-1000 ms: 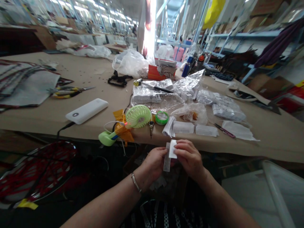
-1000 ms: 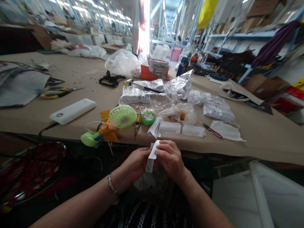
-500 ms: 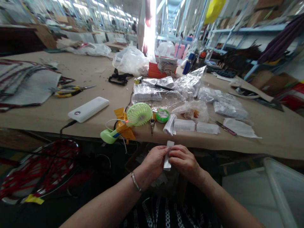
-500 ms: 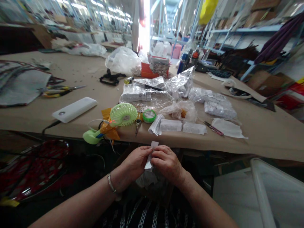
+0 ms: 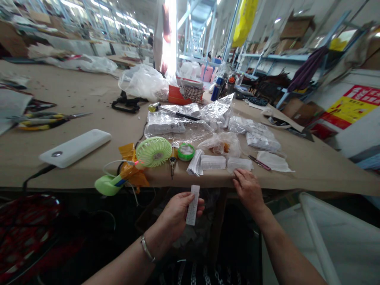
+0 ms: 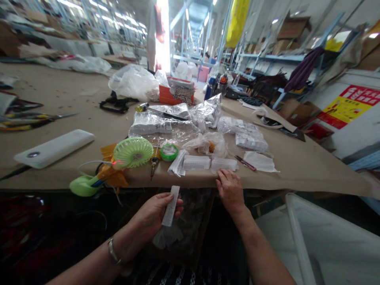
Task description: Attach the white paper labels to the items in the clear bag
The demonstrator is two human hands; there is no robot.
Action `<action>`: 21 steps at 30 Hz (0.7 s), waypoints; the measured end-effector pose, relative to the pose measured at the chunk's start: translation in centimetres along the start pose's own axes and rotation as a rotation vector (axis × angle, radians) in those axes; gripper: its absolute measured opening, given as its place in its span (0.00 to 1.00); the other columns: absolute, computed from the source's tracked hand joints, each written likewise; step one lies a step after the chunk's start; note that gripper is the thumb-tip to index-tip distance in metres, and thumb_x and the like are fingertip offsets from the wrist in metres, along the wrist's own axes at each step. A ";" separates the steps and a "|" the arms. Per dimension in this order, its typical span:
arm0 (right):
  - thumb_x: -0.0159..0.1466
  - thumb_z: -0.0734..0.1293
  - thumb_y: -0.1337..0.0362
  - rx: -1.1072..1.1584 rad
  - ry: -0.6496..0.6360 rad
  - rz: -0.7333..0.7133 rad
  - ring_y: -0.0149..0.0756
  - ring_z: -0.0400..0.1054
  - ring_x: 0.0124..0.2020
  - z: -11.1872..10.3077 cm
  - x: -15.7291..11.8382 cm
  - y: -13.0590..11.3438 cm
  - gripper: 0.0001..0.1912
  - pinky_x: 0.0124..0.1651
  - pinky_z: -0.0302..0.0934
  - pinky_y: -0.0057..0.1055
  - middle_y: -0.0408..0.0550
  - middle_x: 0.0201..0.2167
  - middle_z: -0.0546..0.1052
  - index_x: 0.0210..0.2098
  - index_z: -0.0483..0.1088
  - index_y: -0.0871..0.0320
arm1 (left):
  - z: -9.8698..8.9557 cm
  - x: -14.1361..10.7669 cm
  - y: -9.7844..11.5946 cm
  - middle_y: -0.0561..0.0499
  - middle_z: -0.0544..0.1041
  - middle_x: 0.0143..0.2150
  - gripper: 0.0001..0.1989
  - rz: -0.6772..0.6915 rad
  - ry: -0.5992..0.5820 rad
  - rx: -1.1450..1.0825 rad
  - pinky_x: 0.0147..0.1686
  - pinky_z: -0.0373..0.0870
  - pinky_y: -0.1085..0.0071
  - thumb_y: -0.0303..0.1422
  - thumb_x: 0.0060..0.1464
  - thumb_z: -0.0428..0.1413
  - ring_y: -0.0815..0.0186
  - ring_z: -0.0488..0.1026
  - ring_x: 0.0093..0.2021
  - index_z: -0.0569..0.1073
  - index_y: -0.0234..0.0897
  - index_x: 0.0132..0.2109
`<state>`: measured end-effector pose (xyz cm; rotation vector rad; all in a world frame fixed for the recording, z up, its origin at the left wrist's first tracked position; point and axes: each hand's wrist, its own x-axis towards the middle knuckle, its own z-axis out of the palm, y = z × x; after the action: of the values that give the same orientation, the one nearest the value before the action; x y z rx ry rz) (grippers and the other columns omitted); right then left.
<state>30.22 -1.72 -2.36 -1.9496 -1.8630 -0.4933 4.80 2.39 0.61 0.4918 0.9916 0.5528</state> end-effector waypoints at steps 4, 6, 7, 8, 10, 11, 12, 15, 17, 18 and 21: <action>0.63 0.59 0.65 0.169 0.102 -0.018 0.41 0.66 0.43 -0.2 -0.1 1.0 0.09 0.48 0.59 0.40 0.50 0.38 0.74 0.37 0.71 0.57 | -0.3 0.0 -0.1 0.45 0.76 0.27 0.04 0.013 0.004 0.014 0.26 0.71 0.71 0.26 0.53 0.51 0.67 0.73 0.24 0.68 0.29 0.35; 0.63 0.60 0.65 0.288 0.166 0.012 0.40 0.67 0.40 -0.7 0.0 0.5 0.08 0.45 0.61 0.39 0.49 0.36 0.74 0.35 0.71 0.57 | -0.4 -0.1 -0.1 0.45 0.76 0.27 0.04 0.020 0.013 0.025 0.26 0.70 0.71 0.27 0.53 0.52 0.67 0.73 0.23 0.69 0.28 0.35; 0.63 0.61 0.65 0.352 0.206 0.021 0.39 0.67 0.41 -1.0 0.1 -0.2 0.07 0.46 0.61 0.39 0.49 0.36 0.74 0.35 0.70 0.57 | -0.4 -0.1 -0.2 0.45 0.76 0.27 0.04 0.024 0.015 0.027 0.26 0.70 0.71 0.27 0.53 0.52 0.67 0.73 0.23 0.69 0.28 0.34; 0.62 0.61 0.66 0.418 0.241 0.016 0.39 0.68 0.42 -1.3 0.2 -1.1 0.06 0.47 0.62 0.39 0.49 0.37 0.73 0.35 0.70 0.56 | -0.4 -0.1 -0.2 0.45 0.76 0.27 0.04 0.028 0.016 0.028 0.26 0.70 0.71 0.27 0.53 0.52 0.67 0.73 0.23 0.69 0.28 0.34; 0.62 0.62 0.68 0.540 0.272 -0.058 0.40 0.67 0.45 -1.8 0.2 -3.8 0.06 0.50 0.60 0.41 0.48 0.39 0.73 0.36 0.70 0.55 | -0.3 -0.2 -0.3 0.44 0.76 0.27 0.05 0.033 0.009 0.016 0.26 0.69 0.70 0.26 0.52 0.52 0.67 0.72 0.22 0.70 0.28 0.34; 0.61 0.62 0.69 0.601 0.245 -0.131 0.40 0.66 0.47 -1.9 0.1 -5.4 0.07 0.50 0.61 0.42 0.48 0.40 0.73 0.37 0.70 0.54 | -0.2 -0.1 -0.4 0.44 0.76 0.27 0.05 0.037 -0.002 0.002 0.25 0.69 0.70 0.27 0.51 0.52 0.67 0.72 0.22 0.71 0.28 0.34; 0.61 0.63 0.70 0.651 0.195 -0.216 0.41 0.65 0.48 -2.0 0.0 -7.0 0.08 0.51 0.60 0.42 0.48 0.40 0.73 0.38 0.70 0.54 | -0.2 -0.1 -0.4 0.44 0.76 0.26 0.05 0.043 -0.023 -0.020 0.25 0.68 0.71 0.26 0.50 0.53 0.67 0.71 0.22 0.71 0.28 0.34; 0.61 0.63 0.71 0.706 0.079 -0.446 0.40 0.65 0.49 -1.4 -0.7 -10.9 0.08 0.51 0.60 0.43 0.48 0.39 0.74 0.38 0.70 0.54 | -0.4 0.0 -0.6 0.47 0.74 0.24 0.04 0.106 -0.098 -0.109 0.22 0.63 0.75 0.24 0.43 0.57 0.70 0.69 0.21 0.72 0.27 0.30; 0.62 0.62 0.70 0.697 0.050 -0.517 0.39 0.65 0.48 -0.6 -1.1 -12.4 0.07 0.51 0.60 0.42 0.47 0.38 0.74 0.37 0.70 0.54 | -0.8 0.1 -0.7 0.49 0.73 0.23 0.04 0.139 -0.111 -0.155 0.21 0.60 0.76 0.23 0.39 0.59 0.72 0.68 0.20 0.72 0.27 0.28; 0.62 0.61 0.70 0.685 0.044 -0.538 0.39 0.65 0.48 -0.3 -1.3 -12.7 0.07 0.51 0.60 0.42 0.47 0.38 0.74 0.36 0.70 0.54 | -1.0 0.1 -0.8 0.49 0.73 0.22 0.04 0.145 -0.105 -0.170 0.21 0.60 0.77 0.24 0.38 0.59 0.72 0.68 0.20 0.72 0.27 0.27; 0.63 0.60 0.71 0.650 0.025 -0.575 0.38 0.65 0.49 0.3 -1.5 -13.0 0.08 0.52 0.59 0.41 0.47 0.37 0.75 0.36 0.70 0.55 | -1.6 0.1 -0.9 0.49 0.73 0.23 0.05 0.153 -0.097 -0.194 0.22 0.60 0.76 0.25 0.38 0.60 0.72 0.67 0.21 0.73 0.27 0.27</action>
<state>17.11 -2.43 -2.80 -0.9852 -2.1966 -0.0359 3.64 1.95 -0.71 0.4187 0.8027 0.7474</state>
